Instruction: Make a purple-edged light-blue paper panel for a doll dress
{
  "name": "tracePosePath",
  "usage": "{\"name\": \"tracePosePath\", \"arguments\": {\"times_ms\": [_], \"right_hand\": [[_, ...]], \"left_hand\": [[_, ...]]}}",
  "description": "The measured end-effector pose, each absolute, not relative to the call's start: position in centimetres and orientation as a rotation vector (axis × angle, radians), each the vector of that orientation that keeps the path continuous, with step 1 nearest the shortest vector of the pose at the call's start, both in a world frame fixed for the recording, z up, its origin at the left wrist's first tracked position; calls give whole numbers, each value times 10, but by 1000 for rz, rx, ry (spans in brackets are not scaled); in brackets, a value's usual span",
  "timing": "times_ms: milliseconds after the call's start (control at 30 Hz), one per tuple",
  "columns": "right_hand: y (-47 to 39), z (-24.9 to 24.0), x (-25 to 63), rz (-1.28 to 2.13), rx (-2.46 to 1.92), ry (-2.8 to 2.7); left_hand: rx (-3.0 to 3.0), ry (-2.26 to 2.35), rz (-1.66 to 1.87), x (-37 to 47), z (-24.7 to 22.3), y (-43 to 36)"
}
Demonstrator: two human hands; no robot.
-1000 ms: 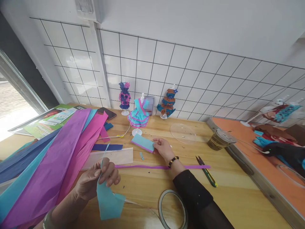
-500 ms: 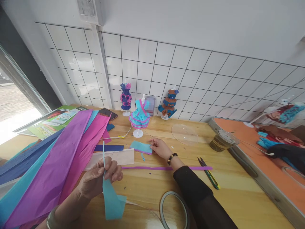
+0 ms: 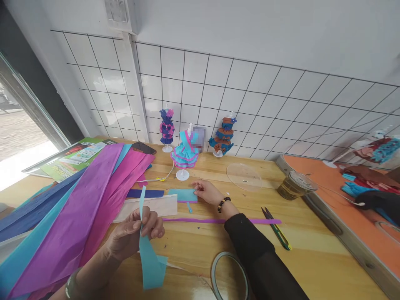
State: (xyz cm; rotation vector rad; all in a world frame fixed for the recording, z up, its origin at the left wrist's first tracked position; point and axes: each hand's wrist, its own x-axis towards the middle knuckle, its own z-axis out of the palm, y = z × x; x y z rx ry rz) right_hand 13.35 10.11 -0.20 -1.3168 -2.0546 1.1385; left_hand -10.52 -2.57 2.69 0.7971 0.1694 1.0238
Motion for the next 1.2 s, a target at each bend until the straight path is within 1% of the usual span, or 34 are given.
{"name": "tracePosePath", "arguments": {"times_ms": [133,333,400,533,700,933,1000,1100,1200], "right_hand": [[104,-4,121,1069,-1348,-2094],[82,11,149,775,-1465,-2134],[67,15,151,728,-1468,-2187],[44,13,132,776,-1389,-2344],[42,14,115,784,-1393,-2360],[15,58,172,945,-1465,-2148],[-3,69,188,1042,-1493,-1976],[-31,76,200,1124,-1538,-1811],[-53,76,204,1108,-1567,-1737]], "left_hand": [[769,167,1041,-109,22,-23],[740,138,1032,-110,26,-23],[749,117,1029,-108,28,-25],[768,94,1005,-104,26,-26],[747,123,1002,-108,25,-25],[718,157,1045,-110,26,-27],[704,162,1054,-109,25,-27],[690,161,1053,-109,23,-28],[685,180,1060,-109,24,-28]]}}
